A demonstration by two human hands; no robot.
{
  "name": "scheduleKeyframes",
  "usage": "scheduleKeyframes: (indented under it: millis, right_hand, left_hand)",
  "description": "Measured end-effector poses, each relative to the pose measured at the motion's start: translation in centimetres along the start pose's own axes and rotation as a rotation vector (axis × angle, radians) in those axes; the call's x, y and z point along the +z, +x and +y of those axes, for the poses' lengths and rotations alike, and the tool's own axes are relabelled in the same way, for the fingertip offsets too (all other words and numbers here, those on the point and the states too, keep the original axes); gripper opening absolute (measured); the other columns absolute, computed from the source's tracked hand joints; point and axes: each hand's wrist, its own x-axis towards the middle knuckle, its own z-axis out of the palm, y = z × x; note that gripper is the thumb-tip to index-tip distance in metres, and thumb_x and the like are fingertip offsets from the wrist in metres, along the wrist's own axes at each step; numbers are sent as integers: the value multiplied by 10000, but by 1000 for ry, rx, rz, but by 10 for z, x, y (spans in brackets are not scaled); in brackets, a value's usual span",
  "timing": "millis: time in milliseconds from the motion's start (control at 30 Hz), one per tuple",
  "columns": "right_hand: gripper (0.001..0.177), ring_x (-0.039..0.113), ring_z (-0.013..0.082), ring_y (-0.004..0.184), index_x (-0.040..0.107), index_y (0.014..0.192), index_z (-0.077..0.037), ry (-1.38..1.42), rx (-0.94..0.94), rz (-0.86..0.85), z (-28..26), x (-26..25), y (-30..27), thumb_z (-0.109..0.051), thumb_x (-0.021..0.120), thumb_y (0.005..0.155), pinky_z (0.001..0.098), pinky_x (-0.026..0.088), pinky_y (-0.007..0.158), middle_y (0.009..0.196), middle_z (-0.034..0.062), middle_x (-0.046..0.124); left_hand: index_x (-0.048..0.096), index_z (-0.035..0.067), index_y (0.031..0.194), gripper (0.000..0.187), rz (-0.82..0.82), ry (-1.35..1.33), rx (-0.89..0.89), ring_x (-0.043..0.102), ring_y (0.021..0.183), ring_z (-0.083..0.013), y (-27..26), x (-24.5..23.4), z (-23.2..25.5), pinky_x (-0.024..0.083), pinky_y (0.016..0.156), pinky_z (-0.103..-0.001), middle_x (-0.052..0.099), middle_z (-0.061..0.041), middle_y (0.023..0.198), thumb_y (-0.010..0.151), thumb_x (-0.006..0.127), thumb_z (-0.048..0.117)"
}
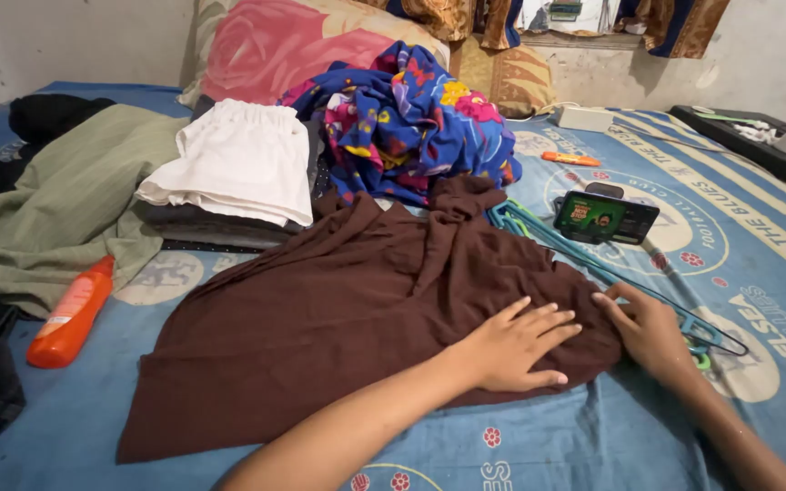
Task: The person is folding various pieces of clothing on a bed.
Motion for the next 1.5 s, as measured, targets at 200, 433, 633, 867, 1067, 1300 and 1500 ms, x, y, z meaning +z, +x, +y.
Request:
scheduleKeyframes:
  millis: [200,433,633,867,1067,1300,1500]
  right_hand:
    - [350,722,327,708,645,999,-55,-161,-185,84,25,3,5,-379,730,898,406,552,594,718,175,714]
    - [260,696,379,1038,602,1201,-36,-105,-396,360,-45,-38,-36,-263,562,1080,458,518,899,1194,224,677]
    - [572,338,361,1515,416,1509,-53,-80,-637,60,-29,3,-28,-272,492,986,479,303,1194,1566,178,441]
    - [778,54,272,1562,180,1606,-137,-399,-596,-160,-13,20,-23,-500,426,963,565,64,1196,1682,70,164]
    - [819,50,262,1564,160,1623,-161,-481,-603,-187,-4,23,-18,-541,430,949,590,57,1184,1682,44,158]
    - [988,28,195,1580,26,1639,-208,-857,-205,-641,-55,-1,13,-684,526,932,620,26,1208,1714,-16,49]
    - [732,583,301,1369,599,1449,-151,-683,-201,-630,-78,-6,107,-616,668,887,364,447,1154,1484,135,596]
  left_hand:
    - [292,209,1646,902,-101,25,-38,263,1594,-320,-2,-6,-3,145,1270,-604,319,-120,1702,939,425,752]
    - [288,223,1652,940,-96,86,-50,244,1593,-361,-2,-8,-2,102,1269,-651,320,-116,1698,914,412,792]
    - [291,202,1656,986,-92,121,-68,239,1582,-392,-1,-10,-1,86,1255,-667,327,-142,1686,892,420,812]
    - [326,82,1630,1011,14,116,-135,290,1577,-372,-5,-15,2,120,1276,-638,372,-162,1661,899,449,770]
    - [417,32,1555,820,3,335,-272,338,1525,-354,-16,-44,6,159,1253,-622,423,-170,1597,972,484,603]
    - [521,67,1465,523,1,195,-495,400,1497,-334,-71,-89,-32,263,1221,-566,477,-143,1562,1030,474,352]
    - [514,62,1452,553,23,106,-495,303,1521,-363,-70,-78,-24,181,1216,-607,415,-179,1584,1037,473,425]
